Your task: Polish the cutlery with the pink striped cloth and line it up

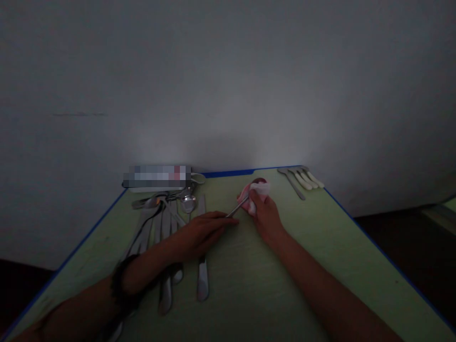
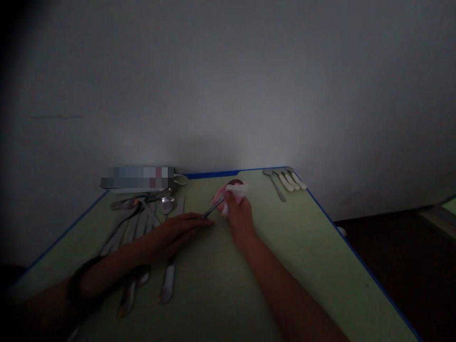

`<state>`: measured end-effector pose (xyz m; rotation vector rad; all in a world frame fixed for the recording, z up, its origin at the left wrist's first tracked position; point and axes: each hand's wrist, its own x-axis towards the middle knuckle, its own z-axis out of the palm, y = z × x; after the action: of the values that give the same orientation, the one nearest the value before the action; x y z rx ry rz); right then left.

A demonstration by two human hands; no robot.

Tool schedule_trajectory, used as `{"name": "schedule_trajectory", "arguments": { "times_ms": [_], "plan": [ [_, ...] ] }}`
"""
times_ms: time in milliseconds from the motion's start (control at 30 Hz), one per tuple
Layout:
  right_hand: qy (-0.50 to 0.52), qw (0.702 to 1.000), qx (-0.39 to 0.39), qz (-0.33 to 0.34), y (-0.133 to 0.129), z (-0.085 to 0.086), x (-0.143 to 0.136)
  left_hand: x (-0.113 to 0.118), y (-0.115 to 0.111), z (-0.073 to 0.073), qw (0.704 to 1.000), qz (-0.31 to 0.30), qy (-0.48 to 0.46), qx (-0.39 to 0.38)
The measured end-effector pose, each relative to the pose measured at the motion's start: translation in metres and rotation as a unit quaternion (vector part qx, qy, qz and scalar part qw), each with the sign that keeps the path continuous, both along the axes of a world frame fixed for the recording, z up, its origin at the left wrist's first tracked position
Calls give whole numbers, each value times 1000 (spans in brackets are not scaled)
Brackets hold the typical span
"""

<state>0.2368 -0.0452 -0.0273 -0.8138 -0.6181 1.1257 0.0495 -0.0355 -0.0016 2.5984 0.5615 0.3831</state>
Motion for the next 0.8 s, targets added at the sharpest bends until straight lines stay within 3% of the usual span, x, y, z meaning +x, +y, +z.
{"name": "schedule_trajectory", "arguments": {
  "times_ms": [200,467,633,800],
  "plan": [
    [-25,999,-29,-12,-3,-1,-9,0,0,0,1000,-11,-5,-11],
    [-170,963,8,-209,7,2,28,-2,-4,3,999,-32,-4,-16],
    [-181,970,13,-163,3,8,30,-4,-2,5,999,-42,-2,-31],
    [-75,985,39,-153,7,4,29,-4,-3,5,998,-33,-1,-51]
  ]
}}
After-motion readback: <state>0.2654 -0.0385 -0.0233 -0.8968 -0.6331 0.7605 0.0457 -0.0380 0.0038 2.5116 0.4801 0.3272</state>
